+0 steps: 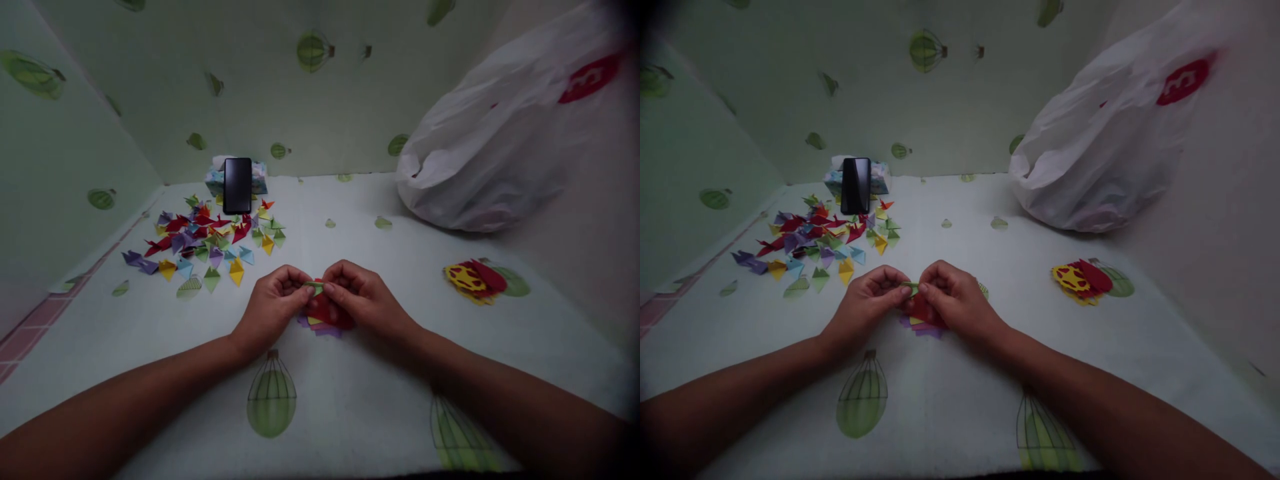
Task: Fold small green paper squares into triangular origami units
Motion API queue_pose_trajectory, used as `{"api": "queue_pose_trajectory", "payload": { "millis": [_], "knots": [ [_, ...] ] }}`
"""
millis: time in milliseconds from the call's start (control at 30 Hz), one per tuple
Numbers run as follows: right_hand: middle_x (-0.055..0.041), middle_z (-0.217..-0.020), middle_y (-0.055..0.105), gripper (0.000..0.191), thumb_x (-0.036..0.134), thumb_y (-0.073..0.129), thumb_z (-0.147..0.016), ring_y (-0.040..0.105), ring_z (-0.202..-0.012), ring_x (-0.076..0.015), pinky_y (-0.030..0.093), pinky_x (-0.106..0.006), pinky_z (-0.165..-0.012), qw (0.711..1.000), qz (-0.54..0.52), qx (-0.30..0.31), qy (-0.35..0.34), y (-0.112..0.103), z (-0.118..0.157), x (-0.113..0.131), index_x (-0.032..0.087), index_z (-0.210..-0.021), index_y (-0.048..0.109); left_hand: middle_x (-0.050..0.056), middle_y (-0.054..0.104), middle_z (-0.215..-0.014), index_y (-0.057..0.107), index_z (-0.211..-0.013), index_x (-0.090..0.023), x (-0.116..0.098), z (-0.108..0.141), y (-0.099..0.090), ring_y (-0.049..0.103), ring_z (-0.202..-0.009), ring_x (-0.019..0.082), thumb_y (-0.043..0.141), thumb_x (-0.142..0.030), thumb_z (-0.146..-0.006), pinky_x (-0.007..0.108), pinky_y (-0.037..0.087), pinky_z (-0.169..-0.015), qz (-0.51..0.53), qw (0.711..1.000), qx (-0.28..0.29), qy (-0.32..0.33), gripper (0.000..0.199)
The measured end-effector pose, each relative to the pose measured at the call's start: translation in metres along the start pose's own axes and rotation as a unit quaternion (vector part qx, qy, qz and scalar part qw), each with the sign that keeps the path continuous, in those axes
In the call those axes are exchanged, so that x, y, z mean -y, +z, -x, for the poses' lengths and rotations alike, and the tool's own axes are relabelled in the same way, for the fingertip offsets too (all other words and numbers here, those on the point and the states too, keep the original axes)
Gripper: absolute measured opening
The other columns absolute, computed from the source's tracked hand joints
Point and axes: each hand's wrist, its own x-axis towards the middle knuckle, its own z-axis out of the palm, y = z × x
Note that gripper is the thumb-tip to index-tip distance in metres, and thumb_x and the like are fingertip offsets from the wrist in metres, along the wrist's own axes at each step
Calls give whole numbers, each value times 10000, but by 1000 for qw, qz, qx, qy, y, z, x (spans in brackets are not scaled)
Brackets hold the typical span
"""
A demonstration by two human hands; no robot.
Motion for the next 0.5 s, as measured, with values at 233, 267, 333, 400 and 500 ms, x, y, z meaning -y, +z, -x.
{"api": "queue_pose_trajectory", "payload": {
  "millis": [233,267,333,400,500],
  "knots": [
    [50,-514,583,144,285,633,-818,524,-439,-93,377,-202,-431,995,-88,13,46,2,-1,2,190,-846,529,-16,694,-672,586,-829,-152,2,-1,0,657,-625,92,726,-218,-778,187,516,-617,16,999,46,-3,163],
    [50,-517,585,141,280,635,-813,529,-446,-93,378,-202,-437,995,-89,13,46,2,-1,3,188,-855,536,-15,694,-674,584,-838,-153,2,-1,-1,659,-628,94,722,-219,-782,191,518,-622,19,999,48,-5,163],
    [46,-536,596,141,268,643,-800,546,-473,-95,390,-206,-461,995,-93,14,44,2,-1,4,184,-866,550,-12,698,-682,579,-860,-158,3,0,-1,667,-635,103,720,-223,-784,207,532,-640,33,998,48,-16,173],
    [43,-553,604,135,257,649,-790,557,-495,-95,408,-214,-488,994,-100,12,43,2,-2,5,180,-858,562,-10,700,-696,578,-877,-161,4,0,-1,675,-647,110,723,-225,-778,223,545,-661,49,997,47,-26,187],
    [49,-546,594,118,244,651,-785,548,-493,-91,412,-219,-503,993,-108,6,41,1,-2,5,179,-833,564,-12,697,-709,580,-892,-164,5,1,-1,680,-666,112,730,-225,-774,228,551,-675,59,997,48,-27,199]
  ]
}}
